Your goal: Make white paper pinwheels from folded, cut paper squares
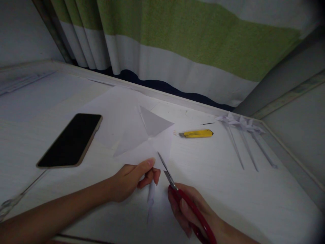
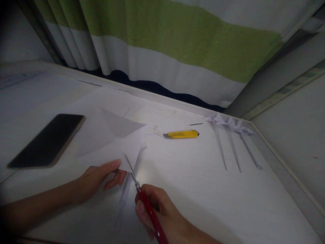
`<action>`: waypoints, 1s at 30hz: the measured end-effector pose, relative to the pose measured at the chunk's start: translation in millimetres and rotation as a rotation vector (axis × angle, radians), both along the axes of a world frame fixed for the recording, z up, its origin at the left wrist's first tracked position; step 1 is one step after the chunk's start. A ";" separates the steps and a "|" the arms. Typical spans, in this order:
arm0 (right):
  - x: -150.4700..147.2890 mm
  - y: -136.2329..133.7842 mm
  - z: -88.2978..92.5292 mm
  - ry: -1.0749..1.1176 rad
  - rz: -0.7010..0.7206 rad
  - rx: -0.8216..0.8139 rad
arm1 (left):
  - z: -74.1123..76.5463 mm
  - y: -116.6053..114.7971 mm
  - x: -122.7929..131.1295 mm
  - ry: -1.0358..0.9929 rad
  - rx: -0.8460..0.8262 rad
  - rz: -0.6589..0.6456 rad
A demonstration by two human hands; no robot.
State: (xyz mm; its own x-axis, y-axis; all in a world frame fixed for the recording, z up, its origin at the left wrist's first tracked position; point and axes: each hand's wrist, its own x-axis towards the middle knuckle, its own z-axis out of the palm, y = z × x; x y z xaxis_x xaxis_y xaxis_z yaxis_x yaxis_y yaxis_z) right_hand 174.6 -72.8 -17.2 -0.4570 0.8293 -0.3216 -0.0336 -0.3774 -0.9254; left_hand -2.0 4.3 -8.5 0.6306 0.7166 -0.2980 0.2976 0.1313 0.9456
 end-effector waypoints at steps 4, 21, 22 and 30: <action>-1.3 0.4 1.3 -0.022 0.000 0.009 | 0.5 -0.7 -0.1 0.031 0.012 -0.006; -3.0 -1.6 -2.6 -0.010 -0.053 -0.021 | 1.1 -1.0 0.8 0.018 -0.002 -0.011; -2.8 -1.5 -2.9 0.000 -0.052 -0.022 | 0.5 -0.9 0.7 0.021 -0.007 -0.011; -0.9 0.8 -1.6 -0.003 0.002 -0.034 | 2.3 -2.0 -0.2 0.064 -0.013 -0.032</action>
State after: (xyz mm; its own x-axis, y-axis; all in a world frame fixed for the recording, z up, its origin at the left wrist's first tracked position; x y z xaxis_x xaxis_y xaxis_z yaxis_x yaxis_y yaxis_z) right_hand 173.7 -72.0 -18.8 -0.4577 0.8170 -0.3506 -0.0298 -0.4083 -0.9124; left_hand -2.2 2.3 -6.2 0.6322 0.6923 -0.3480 0.3618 0.1334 0.9227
